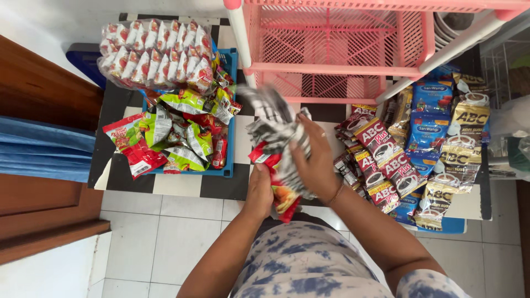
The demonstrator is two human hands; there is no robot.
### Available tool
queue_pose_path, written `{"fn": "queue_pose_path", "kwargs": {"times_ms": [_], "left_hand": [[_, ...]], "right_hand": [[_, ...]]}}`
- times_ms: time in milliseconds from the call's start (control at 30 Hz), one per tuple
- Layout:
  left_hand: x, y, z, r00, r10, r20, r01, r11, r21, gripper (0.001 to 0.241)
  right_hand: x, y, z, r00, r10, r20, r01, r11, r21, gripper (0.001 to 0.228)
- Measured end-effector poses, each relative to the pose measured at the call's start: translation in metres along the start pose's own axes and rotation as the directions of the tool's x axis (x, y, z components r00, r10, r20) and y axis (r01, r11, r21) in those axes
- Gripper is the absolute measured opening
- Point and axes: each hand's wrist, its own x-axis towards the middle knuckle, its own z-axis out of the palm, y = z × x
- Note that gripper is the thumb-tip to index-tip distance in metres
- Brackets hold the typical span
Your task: The person wipes the surface of various snack packages with a cloth and places them into a pink plastic basket. The person handles multiple types of packaged snacks, including chips and crackers, one at a time.
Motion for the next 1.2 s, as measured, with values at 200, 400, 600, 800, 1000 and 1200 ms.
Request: {"fn": "queue_pose_path", "kwargs": {"times_ms": [200, 400, 600, 800, 1000, 1200], "left_hand": [[0.008, 0.013, 0.004, 0.999, -0.006, 0.048, 0.002, 0.997, 0.080, 0.057], [0.033, 0.021, 0.005, 0.992, -0.119, 0.046, 0.125, 0.983, -0.137, 0.055], [0.038, 0.019, -0.011, 0.998, -0.061, 0.006, 0.061, 0.998, 0.004, 0.045], [0.064, 0.019, -0.019, 0.959, 0.145, 0.245, -0.273, 0.714, 0.645, 0.051], [0.063, 0.024, -0.023, 0.978, -0.205, -0.047, 0.184, 0.942, -0.281, 0.051], [0.069, 0.036, -0.022, 0.957, -0.284, -0.057, 0.252, 0.914, -0.317, 0.057]], "right_hand": [[0.012, 0.002, -0.001, 0.883, -0.444, 0.151, 0.466, 0.867, -0.176, 0.059], [0.020, 0.001, 0.008, 0.915, -0.399, 0.058, 0.401, 0.882, -0.248, 0.069], [0.017, -0.003, 0.017, 0.942, 0.334, -0.015, -0.313, 0.898, 0.308, 0.050], [0.013, -0.007, 0.030, 0.869, -0.476, 0.137, 0.491, 0.786, -0.375, 0.069], [0.008, -0.001, 0.037, 0.983, -0.138, -0.122, 0.112, 0.974, -0.199, 0.075], [0.013, -0.010, 0.043, 0.989, -0.056, -0.140, 0.052, 0.998, -0.030, 0.062]]}}
